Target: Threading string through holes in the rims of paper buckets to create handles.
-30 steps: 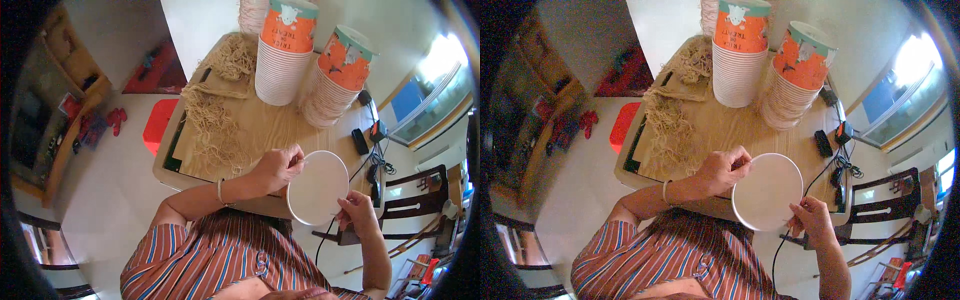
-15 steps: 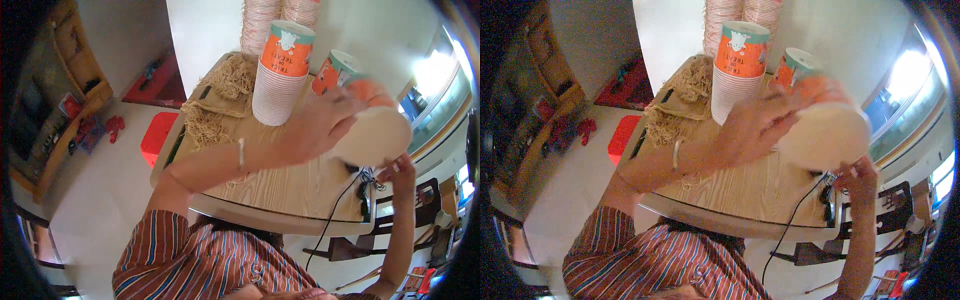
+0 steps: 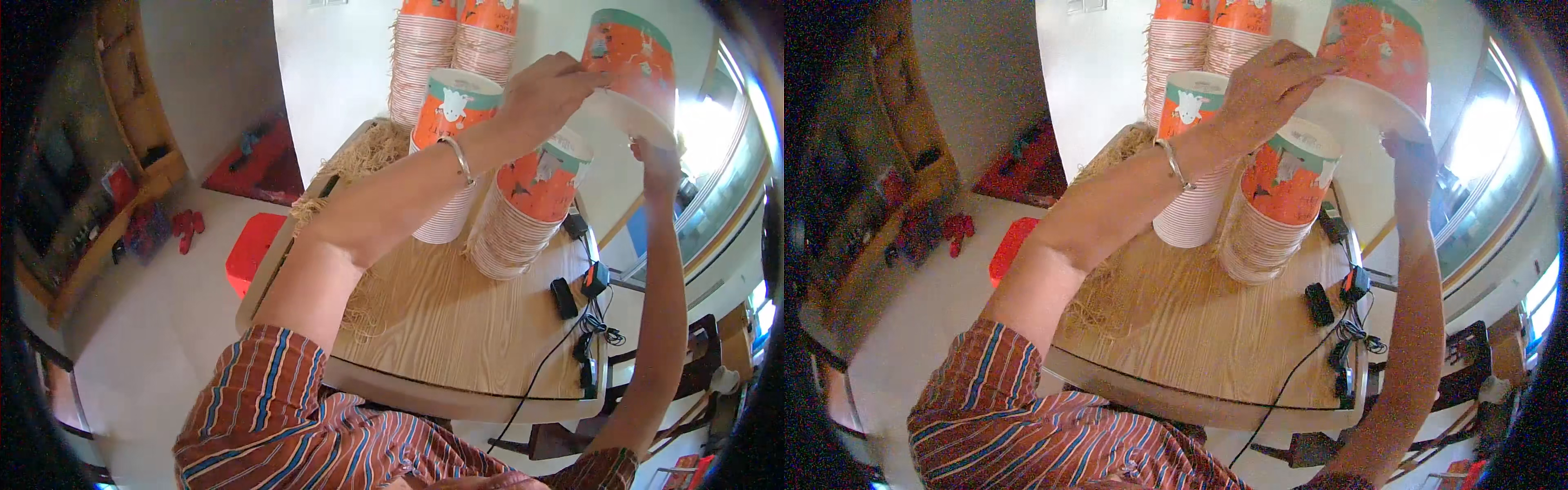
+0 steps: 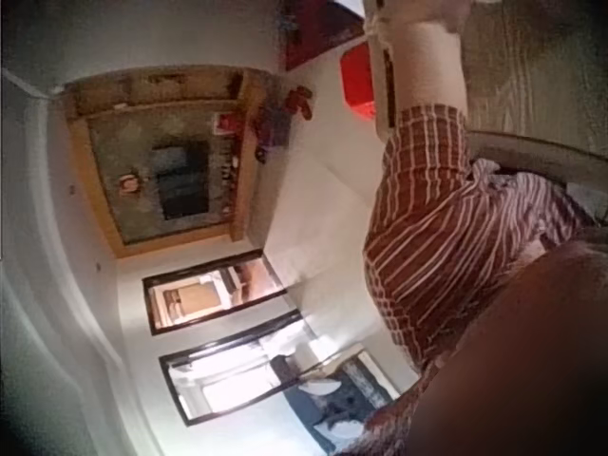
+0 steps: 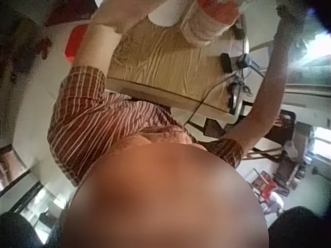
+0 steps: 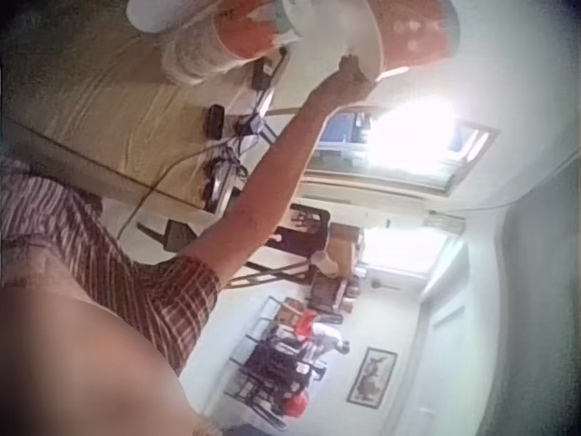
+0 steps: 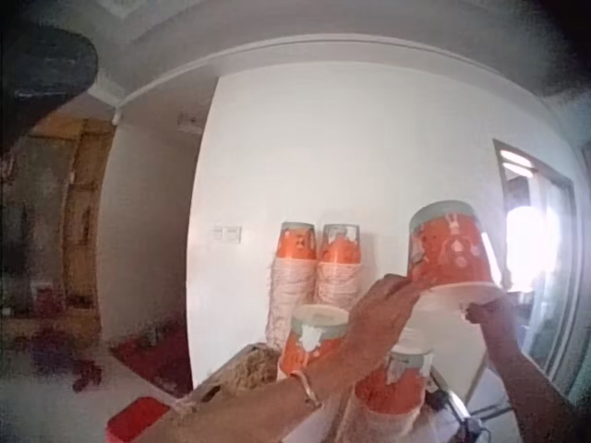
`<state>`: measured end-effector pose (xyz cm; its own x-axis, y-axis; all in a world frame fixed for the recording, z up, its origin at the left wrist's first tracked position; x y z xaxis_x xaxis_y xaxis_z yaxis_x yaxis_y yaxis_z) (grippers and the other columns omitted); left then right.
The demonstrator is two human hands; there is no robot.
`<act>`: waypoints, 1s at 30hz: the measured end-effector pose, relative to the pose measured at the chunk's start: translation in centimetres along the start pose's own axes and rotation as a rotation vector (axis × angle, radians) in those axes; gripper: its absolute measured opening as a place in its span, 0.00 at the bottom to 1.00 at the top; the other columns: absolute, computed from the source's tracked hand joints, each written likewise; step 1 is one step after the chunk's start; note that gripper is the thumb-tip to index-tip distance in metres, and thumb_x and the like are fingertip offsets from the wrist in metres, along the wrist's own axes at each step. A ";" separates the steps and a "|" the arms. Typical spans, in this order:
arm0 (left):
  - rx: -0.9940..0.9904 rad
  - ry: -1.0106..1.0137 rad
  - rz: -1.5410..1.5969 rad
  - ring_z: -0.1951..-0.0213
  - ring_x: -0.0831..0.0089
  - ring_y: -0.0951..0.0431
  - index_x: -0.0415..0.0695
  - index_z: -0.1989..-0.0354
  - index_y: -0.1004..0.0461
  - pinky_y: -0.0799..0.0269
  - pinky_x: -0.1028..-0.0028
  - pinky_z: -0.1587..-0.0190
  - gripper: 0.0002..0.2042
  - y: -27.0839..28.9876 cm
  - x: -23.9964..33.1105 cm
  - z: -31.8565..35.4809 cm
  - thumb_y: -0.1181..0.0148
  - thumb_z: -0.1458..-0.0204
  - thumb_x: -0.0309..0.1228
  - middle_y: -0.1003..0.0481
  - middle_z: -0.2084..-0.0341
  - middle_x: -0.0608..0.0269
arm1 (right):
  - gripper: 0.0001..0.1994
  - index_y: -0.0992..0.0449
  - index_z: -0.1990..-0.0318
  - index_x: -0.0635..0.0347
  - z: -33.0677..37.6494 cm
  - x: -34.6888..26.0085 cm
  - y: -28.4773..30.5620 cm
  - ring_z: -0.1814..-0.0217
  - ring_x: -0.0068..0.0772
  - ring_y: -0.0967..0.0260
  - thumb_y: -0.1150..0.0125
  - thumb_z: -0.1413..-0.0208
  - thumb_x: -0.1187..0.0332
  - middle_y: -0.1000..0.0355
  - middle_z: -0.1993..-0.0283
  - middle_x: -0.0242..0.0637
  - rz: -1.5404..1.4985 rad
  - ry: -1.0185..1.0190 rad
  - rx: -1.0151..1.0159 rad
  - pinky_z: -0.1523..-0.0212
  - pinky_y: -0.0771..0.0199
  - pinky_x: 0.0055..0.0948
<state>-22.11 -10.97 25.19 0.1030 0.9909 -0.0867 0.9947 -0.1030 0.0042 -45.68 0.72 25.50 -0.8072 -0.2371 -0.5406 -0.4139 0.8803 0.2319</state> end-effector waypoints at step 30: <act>-0.280 -0.211 -0.137 0.61 0.61 0.27 0.43 0.63 0.29 0.27 0.67 0.58 0.14 1.3 -6.1 10.2 0.40 0.61 0.25 0.28 0.64 0.61 | 0.16 0.28 0.47 0.65 4.8 10.8 -7.7 0.52 0.20 0.33 0.45 0.44 0.75 0.27 0.52 0.31 -0.032 -0.254 -0.205 0.50 0.33 0.24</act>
<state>-21.52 -18.07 15.60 -0.0053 0.9513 -0.3083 0.9650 0.0858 0.2480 -49.14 -6.60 13.99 -0.6726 -0.1303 -0.7285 -0.5342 0.7667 0.3561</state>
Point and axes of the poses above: each hand's wrist, its own z-axis away from the middle knuckle, its own y-axis out of the back of the hand, x = y × z, the point moved 2 cm from there along -z, towards the middle knuckle
